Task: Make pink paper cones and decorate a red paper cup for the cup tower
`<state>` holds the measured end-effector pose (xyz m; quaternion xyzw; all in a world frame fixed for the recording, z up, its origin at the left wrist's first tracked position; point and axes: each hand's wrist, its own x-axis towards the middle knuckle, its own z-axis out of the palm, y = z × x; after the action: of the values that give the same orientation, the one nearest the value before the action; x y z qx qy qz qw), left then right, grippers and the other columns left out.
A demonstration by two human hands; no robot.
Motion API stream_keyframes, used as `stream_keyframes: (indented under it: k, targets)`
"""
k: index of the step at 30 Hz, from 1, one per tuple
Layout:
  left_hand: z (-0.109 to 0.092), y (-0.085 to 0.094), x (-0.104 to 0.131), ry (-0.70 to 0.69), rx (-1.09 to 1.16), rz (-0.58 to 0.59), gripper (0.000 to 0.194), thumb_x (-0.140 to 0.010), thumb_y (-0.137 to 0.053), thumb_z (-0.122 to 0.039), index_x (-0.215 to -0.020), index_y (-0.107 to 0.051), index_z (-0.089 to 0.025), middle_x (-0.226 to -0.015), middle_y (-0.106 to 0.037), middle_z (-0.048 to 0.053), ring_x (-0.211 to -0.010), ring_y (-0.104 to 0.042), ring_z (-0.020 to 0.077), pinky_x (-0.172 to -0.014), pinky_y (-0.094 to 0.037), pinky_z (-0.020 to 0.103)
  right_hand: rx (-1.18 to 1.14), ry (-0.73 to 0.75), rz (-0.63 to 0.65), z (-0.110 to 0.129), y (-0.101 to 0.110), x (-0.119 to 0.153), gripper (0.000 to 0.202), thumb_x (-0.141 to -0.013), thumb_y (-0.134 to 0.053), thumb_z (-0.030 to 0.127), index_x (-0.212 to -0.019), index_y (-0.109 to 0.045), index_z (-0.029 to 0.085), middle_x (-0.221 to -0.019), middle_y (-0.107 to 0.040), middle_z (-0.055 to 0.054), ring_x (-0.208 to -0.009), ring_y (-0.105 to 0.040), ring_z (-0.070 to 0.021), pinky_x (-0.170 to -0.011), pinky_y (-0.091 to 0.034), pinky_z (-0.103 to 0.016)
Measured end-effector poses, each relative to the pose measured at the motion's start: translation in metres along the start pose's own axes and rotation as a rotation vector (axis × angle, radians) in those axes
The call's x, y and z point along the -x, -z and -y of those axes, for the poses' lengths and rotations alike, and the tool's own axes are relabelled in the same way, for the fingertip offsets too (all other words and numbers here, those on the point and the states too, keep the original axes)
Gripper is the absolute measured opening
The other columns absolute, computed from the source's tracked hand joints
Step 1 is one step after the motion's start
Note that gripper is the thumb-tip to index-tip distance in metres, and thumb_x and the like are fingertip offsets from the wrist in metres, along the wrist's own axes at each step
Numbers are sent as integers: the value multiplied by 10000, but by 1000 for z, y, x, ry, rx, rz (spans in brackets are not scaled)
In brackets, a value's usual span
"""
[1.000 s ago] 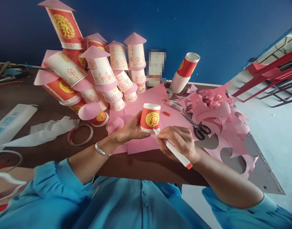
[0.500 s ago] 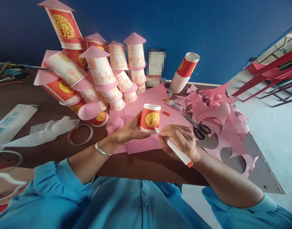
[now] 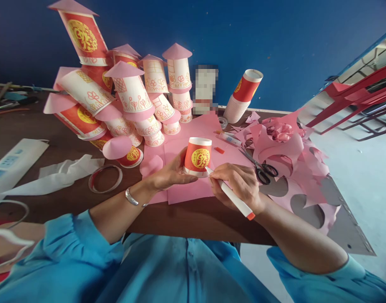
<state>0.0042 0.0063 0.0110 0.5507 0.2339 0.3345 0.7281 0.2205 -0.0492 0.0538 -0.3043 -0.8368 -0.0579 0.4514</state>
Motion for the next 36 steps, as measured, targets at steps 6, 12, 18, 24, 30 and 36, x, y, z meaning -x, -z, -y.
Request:
stream_keyframes:
  k: [6, 12, 18, 24, 30, 36]
  targets:
    - [-1, 0, 0, -4, 16, -2, 704, -756, -876, -284, -1382, -556, -257, -1301, -669, 106, -1228, -621, 308, -1032, -517, 457, -5, -31, -10, 1, 0, 0, 170, -898, -623, 63, -945, -553, 210, -711, -708, 4, -570, -693, -139, -523, -555, -242]
    - [-6, -3, 1, 1, 10, -15, 745, -764, -868, -255, -1427, -529, -269, -1290, -675, 99, -1227, -627, 310, -1044, -514, 473, -13, -21, -7, 2, -1, 1, 178, -890, -632, 55, -946, -548, 201, -707, -707, -6, -566, -696, -146, -516, -553, -244]
    - [-5, -4, 0, -22, 0, -14, 713, -769, -865, -266, -1409, -552, -254, -1303, -681, 114, -1238, -629, 326, -1052, -518, 493, -11, -11, 15, 2, 0, 1, 170, -903, -627, 70, -970, -553, 208, -714, -706, 3, -578, -695, -141, -518, -553, -240]
    - [-5, -4, 0, -4, 10, -26, 717, -763, -873, -276, -1402, -548, -278, -1289, -683, 91, -1226, -637, 303, -1056, -528, 497, 1, -21, 7, 2, 1, 1, 181, -891, -631, 58, -947, -544, 207, -706, -707, -1, -558, -683, -137, -511, -543, -241]
    - [-6, -4, -1, -19, 6, -10, 702, -764, -866, -298, -1390, -549, -305, -1260, -691, 53, -1211, -645, 298, -1079, -508, 526, 1, -35, 15, 2, 0, 1, 169, -889, -616, 61, -931, -553, 212, -693, -698, 14, -562, -685, -138, -515, -541, -240]
    - [-7, -4, -1, -15, 6, -18, 698, -774, -859, -267, -1393, -538, -301, -1251, -684, 54, -1197, -641, 294, -1064, -507, 520, -1, -29, 17, 3, -1, 2, 170, -899, -609, 65, -946, -547, 216, -693, -692, 17, -558, -674, -131, -507, -535, -240]
